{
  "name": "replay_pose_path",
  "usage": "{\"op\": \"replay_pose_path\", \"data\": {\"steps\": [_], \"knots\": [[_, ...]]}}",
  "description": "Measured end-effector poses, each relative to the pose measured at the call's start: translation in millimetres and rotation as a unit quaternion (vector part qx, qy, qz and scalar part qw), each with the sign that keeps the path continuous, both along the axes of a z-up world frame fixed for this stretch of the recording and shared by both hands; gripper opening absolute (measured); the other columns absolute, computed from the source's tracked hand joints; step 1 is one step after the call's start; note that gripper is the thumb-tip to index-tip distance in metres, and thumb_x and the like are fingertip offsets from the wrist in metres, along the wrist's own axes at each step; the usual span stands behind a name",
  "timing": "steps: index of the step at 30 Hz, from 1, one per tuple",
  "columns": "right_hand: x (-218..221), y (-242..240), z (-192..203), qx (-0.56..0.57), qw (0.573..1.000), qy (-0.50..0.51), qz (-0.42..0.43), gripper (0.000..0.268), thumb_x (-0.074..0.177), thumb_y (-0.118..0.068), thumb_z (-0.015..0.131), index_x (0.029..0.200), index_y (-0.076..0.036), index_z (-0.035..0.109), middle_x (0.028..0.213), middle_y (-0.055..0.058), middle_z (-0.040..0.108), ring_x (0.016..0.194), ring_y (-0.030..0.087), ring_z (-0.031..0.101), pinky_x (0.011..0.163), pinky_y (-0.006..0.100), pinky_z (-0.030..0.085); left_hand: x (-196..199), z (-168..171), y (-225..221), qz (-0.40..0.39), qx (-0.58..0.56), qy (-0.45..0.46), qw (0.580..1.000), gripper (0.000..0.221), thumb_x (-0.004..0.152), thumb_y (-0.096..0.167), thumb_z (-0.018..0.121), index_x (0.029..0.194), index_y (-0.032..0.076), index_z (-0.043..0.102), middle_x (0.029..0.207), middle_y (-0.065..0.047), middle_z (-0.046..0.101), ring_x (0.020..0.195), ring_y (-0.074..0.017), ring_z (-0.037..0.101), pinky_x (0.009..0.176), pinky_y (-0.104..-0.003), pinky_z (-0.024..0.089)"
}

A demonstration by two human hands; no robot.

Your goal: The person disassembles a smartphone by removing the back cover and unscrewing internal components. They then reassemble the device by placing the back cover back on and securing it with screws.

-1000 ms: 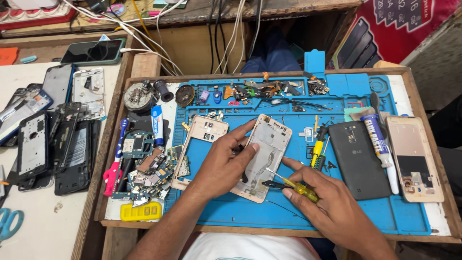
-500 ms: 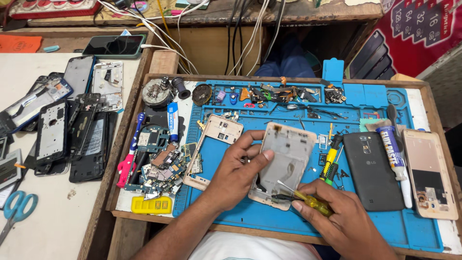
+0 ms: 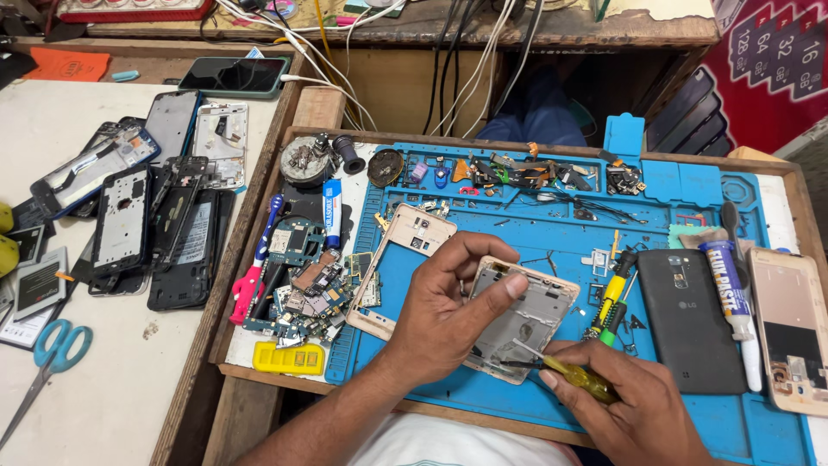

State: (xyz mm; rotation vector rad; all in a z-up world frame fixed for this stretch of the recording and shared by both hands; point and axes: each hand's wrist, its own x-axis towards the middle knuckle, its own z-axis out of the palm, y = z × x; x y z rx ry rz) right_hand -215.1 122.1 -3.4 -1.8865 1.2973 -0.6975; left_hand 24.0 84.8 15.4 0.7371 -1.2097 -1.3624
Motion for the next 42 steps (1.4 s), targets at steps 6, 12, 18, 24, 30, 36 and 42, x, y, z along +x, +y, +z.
{"op": "replay_pose_path", "data": {"steps": [6, 12, 18, 24, 30, 36, 42], "knots": [[-12.8, 1.6, -15.6, 0.055, 0.998, 0.005, -0.017, 0.021, 0.085, -0.015, 0.081, 0.104, -0.006, 0.079, 0.090, 0.005, 0.077, 0.081, 0.013, 0.075, 0.071, 0.027, 0.060, 3.5, -1.8, 1.6, 0.024, 0.005, -0.016, 1.000, 0.030, 0.108, 0.024, 0.060, 0.130, 0.002, 0.062, 0.091, 0.000, 0.065, 0.080, -0.0028, 0.055, 0.068, -0.020, 0.047], [-24.9, -1.0, -19.1, 0.098, 0.990, -0.023, -0.099, 0.019, 0.084, -0.009, 0.083, 0.101, -0.002, 0.076, 0.068, 0.009, 0.065, 0.065, 0.010, 0.051, 0.056, 0.029, 0.042, 7.1, -0.6, 2.9, 0.017, -0.013, -0.007, 1.000, 0.033, 0.109, 0.022, 0.059, 0.134, 0.002, 0.060, 0.103, 0.000, 0.065, 0.093, -0.0037, 0.058, 0.081, -0.021, 0.052], [-19.7, -5.9, -9.9, 0.088, 0.984, -0.038, -0.152, 0.019, 0.080, -0.009, 0.078, 0.096, 0.001, 0.074, 0.070, 0.007, 0.073, 0.067, 0.008, 0.060, 0.058, 0.026, 0.046, 5.2, 6.4, 6.6, 0.006, -0.005, -0.028, 1.000, 0.041, 0.102, 0.012, 0.065, 0.140, 0.004, 0.055, 0.108, -0.003, 0.068, 0.100, -0.0057, 0.064, 0.087, -0.023, 0.056], [-15.3, -6.3, -1.1, 0.068, 0.984, 0.028, -0.161, 0.027, 0.081, -0.013, 0.079, 0.107, -0.003, 0.077, 0.088, 0.009, 0.077, 0.078, 0.012, 0.074, 0.070, 0.028, 0.058, 12.4, 33.8, 11.3, 0.067, -0.026, -0.173, 0.982, 0.047, 0.098, 0.011, 0.067, 0.144, 0.005, 0.056, 0.099, -0.009, 0.079, 0.085, -0.0077, 0.072, 0.071, -0.024, 0.060], [0.2, -3.6, 8.8, -0.001, 0.991, 0.105, -0.080, 0.033, 0.081, -0.022, 0.081, 0.111, -0.010, 0.077, 0.106, 0.007, 0.079, 0.093, 0.014, 0.073, 0.071, 0.029, 0.060, 33.8, 41.1, 1.5, -0.005, -0.023, -0.267, 0.963, 0.061, 0.090, 0.009, 0.073, 0.147, 0.005, 0.050, 0.120, -0.013, 0.071, 0.090, -0.0112, 0.066, 0.072, -0.024, 0.058], [1.9, -2.2, 17.5, -0.025, 0.988, 0.078, -0.128, 0.038, 0.086, -0.014, 0.077, 0.122, -0.005, 0.069, 0.103, 0.009, 0.072, 0.086, 0.015, 0.071, 0.072, 0.028, 0.056, 42.0, 10.7, -8.8, -0.221, 0.172, -0.182, 0.943, 0.076, 0.087, 0.009, 0.072, 0.156, 0.008, 0.040, 0.112, -0.018, 0.076, 0.088, -0.0119, 0.068, 0.071, -0.025, 0.055], [-0.7, 0.4, 13.6, 0.052, 0.990, 0.022, -0.127, 0.036, 0.086, -0.006, 0.074, 0.121, -0.004, 0.067, 0.101, 0.011, 0.077, 0.087, 0.012, 0.072, 0.070, 0.027, 0.057, 38.4, -4.2, -5.6, -0.250, 0.147, -0.259, 0.921, 0.063, 0.085, 0.015, 0.075, 0.141, 0.009, 0.049, 0.104, -0.011, 0.074, 0.083, -0.0126, 0.067, 0.071, -0.029, 0.056]]}}
